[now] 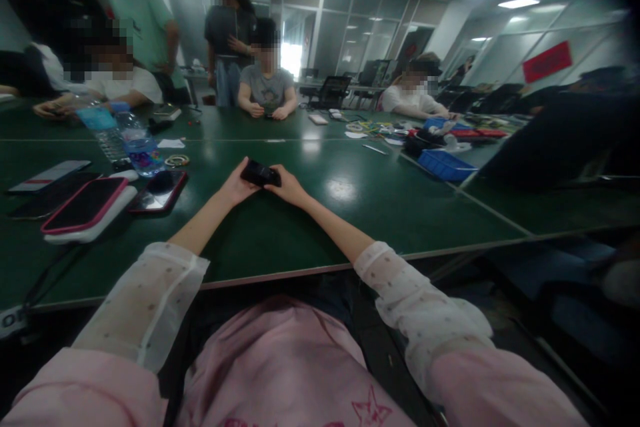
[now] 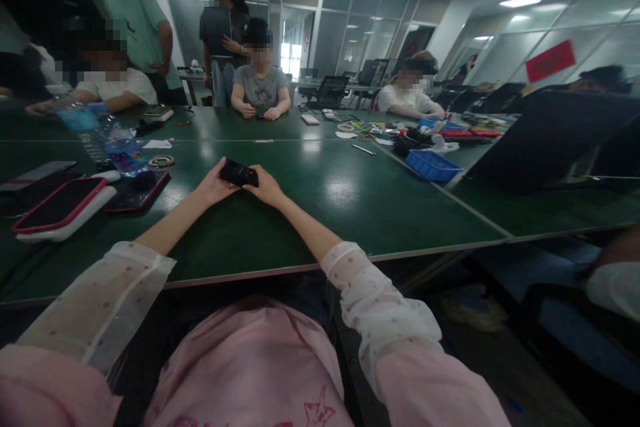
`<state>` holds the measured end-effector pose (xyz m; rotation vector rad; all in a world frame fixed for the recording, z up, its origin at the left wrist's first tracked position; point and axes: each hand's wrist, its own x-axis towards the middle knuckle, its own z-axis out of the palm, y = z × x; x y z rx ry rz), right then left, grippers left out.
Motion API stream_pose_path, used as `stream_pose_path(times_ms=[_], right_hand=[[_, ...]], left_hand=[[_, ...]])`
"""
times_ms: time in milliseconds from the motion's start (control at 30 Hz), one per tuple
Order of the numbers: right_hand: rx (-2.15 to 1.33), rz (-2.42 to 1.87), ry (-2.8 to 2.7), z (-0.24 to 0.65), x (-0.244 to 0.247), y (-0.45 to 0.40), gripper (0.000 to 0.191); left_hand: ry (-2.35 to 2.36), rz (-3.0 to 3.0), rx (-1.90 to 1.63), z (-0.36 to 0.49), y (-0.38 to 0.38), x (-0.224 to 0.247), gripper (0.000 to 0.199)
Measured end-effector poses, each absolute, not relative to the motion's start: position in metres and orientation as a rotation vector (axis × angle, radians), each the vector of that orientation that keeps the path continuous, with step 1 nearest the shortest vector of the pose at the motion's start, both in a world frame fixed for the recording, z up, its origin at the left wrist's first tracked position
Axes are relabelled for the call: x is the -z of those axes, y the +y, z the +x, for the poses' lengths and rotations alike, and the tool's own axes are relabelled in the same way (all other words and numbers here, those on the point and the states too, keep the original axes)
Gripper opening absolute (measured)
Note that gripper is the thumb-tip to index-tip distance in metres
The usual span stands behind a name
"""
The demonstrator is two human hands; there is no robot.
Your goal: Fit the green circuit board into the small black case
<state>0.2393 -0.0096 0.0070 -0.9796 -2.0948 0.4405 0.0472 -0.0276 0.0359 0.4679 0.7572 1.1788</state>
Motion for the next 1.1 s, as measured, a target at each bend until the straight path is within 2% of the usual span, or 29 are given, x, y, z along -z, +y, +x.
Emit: stream_pose_path(times_ms=[267, 400, 533, 867, 1100], right_hand=[[-0.365, -0.955, -1.913, 0.247, -0.018, 0.001, 0.059], [-0.230, -1.031, -1.738, 0.263, -0.027, 0.013, 0.061], [-0.123, -1.160, -1.593, 0.286, -0.026, 0.026, 0.053], [-0.180, -1.458, -1.587, 0.309, 0.001, 0.043, 0.042], [-0.207, -1.501, -1.624, 0.306, 0.007, 0.042, 0.055]], left_hand=[[0.756, 0.423, -1.190, 0.046, -0.031, -0.038, 0.059], [0.755, 0.403, -1.183, 0.047, -0.033, -0.041, 0.056], [0.751, 0.417, -1.177, 0.047, -0.032, -0.041, 0.056], [0.764, 0.443, -1.165, 0.048, -0.030, -0.040, 0.049], [0.779, 0.453, -1.163, 0.047, -0.028, -0.037, 0.044]])
